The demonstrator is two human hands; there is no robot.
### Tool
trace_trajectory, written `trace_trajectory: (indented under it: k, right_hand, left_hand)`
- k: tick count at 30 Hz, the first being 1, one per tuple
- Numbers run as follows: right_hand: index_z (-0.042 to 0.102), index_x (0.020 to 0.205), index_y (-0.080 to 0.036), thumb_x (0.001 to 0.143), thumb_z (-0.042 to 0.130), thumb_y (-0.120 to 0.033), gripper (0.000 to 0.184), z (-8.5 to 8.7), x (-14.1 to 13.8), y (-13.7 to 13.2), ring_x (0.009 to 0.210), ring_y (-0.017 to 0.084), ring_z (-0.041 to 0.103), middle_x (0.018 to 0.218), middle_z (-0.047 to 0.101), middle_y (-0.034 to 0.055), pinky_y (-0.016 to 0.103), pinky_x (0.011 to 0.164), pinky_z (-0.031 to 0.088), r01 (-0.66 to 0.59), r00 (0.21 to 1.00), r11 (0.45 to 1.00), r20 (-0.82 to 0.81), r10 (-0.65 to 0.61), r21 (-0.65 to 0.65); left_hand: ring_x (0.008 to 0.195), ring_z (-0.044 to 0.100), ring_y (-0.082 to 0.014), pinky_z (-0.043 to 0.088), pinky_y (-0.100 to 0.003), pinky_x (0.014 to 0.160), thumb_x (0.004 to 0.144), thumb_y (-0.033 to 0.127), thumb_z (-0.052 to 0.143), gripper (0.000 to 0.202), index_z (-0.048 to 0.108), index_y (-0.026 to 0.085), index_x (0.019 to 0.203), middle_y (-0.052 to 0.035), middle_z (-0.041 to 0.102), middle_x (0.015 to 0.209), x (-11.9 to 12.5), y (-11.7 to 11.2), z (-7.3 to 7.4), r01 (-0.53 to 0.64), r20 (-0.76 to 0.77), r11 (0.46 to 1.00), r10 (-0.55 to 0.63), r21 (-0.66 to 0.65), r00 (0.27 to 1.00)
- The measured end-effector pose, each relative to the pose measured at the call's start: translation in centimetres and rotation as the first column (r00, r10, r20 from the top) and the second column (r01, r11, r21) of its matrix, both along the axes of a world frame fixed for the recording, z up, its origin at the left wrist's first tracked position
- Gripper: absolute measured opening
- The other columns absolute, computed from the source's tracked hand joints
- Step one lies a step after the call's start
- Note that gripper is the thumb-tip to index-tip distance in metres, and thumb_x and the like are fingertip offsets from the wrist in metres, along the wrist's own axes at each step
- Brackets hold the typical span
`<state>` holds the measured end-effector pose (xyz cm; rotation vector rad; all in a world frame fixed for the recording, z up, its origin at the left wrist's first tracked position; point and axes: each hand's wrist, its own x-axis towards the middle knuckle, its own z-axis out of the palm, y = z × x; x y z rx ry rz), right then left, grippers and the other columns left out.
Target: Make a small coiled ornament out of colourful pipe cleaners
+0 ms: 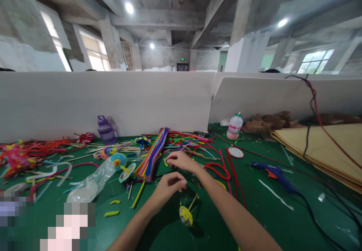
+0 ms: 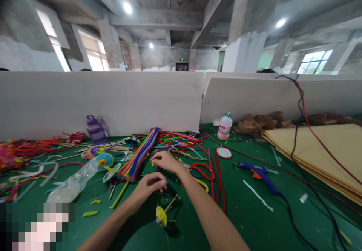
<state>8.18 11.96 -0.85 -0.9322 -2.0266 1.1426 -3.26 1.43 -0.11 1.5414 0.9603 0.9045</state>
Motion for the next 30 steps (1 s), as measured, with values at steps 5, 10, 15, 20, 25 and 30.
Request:
trace_trajectory:
  k: [5,10,15,20,25,30]
  right_hand:
    - [0.067,0.087,-0.015,0.076,0.054,-0.016,0.018,-0.8,0.2,-0.1,0.063,0.012,0.059,0.074,0.066,0.0022,0.021,0.057,0.046,0.025,0.997,0.992,-0.065,-0.034,-0.126]
    - [0.066,0.088,-0.014,0.078,0.051,-0.015,0.018,-0.7,0.4,-0.5,0.065,0.012,0.061,0.077,0.067,0.004,0.02,0.056,0.047,0.053,0.992,0.978,-0.099,-0.074,-0.2]
    - [0.066,0.082,-0.014,0.077,0.053,-0.016,0.014,-0.2,0.5,-0.5,0.065,0.013,0.061,0.07,0.066,0.0031,0.02,0.054,0.047,0.023,0.991,0.969,-0.123,-0.055,-0.247]
    - [0.066,0.08,-0.014,0.078,0.054,-0.018,0.012,-0.1,0.7,-0.3,0.064,0.012,0.061,0.068,0.066,0.0023,0.02,0.055,0.046,0.019,0.99,0.96,-0.131,-0.057,-0.279]
    - [0.064,0.08,-0.014,0.079,0.053,-0.02,0.013,-0.1,0.5,-0.1,0.063,0.011,0.061,0.069,0.065,0.0022,0.018,0.052,0.045,-0.019,0.99,0.954,-0.142,-0.024,-0.298]
    - [0.062,0.078,-0.013,0.079,0.054,-0.025,0.015,0.7,-0.3,-0.7,0.058,0.008,0.059,0.067,0.063,0.0013,0.016,0.05,0.042,-0.077,0.985,0.954,-0.169,0.028,-0.291]
  left_hand:
    - [0.095,0.053,-0.0258,0.037,-0.037,0.089,0.076,0.032,0.056,0.015,0.064,0.022,0.084,-0.007,0.062,0.091,-1.9,1.6,0.8,-0.351,-0.191,0.743,0.535,0.57,0.823]
    - [0.111,0.044,-0.0293,0.031,-0.042,0.096,0.076,0.028,0.053,0.035,0.055,0.02,0.11,-0.0113,0.053,0.114,-3.8,3.1,1.4,-0.178,-0.502,0.607,0.761,0.774,0.412]
    - [0.1,0.054,-0.0335,0.04,-0.044,0.081,0.076,0.033,0.051,0.058,0.036,0.018,0.13,-0.0195,0.049,0.12,-4.8,4.9,1.1,-0.16,-0.678,0.685,0.728,0.711,0.103]
    - [0.089,0.061,-0.0362,0.043,-0.043,0.072,0.079,0.028,0.048,0.059,0.032,0.013,0.133,-0.0217,0.062,0.098,-6.3,6.9,1.8,-0.295,-0.781,0.799,0.589,0.524,0.206]
    - [0.075,0.066,-0.0276,0.05,-0.034,0.059,0.072,0.04,0.062,0.065,0.037,0.022,0.13,-0.0129,0.067,0.095,-7.9,7.4,3.8,-0.55,-0.406,0.835,0.498,-0.014,0.766]
    - [0.052,0.063,-0.0175,0.052,-0.028,0.049,0.073,0.032,0.065,0.048,0.05,0.017,0.116,-0.0054,0.068,0.067,-7.7,6.5,4.5,-0.199,0.175,0.851,0.318,-0.486,0.932]
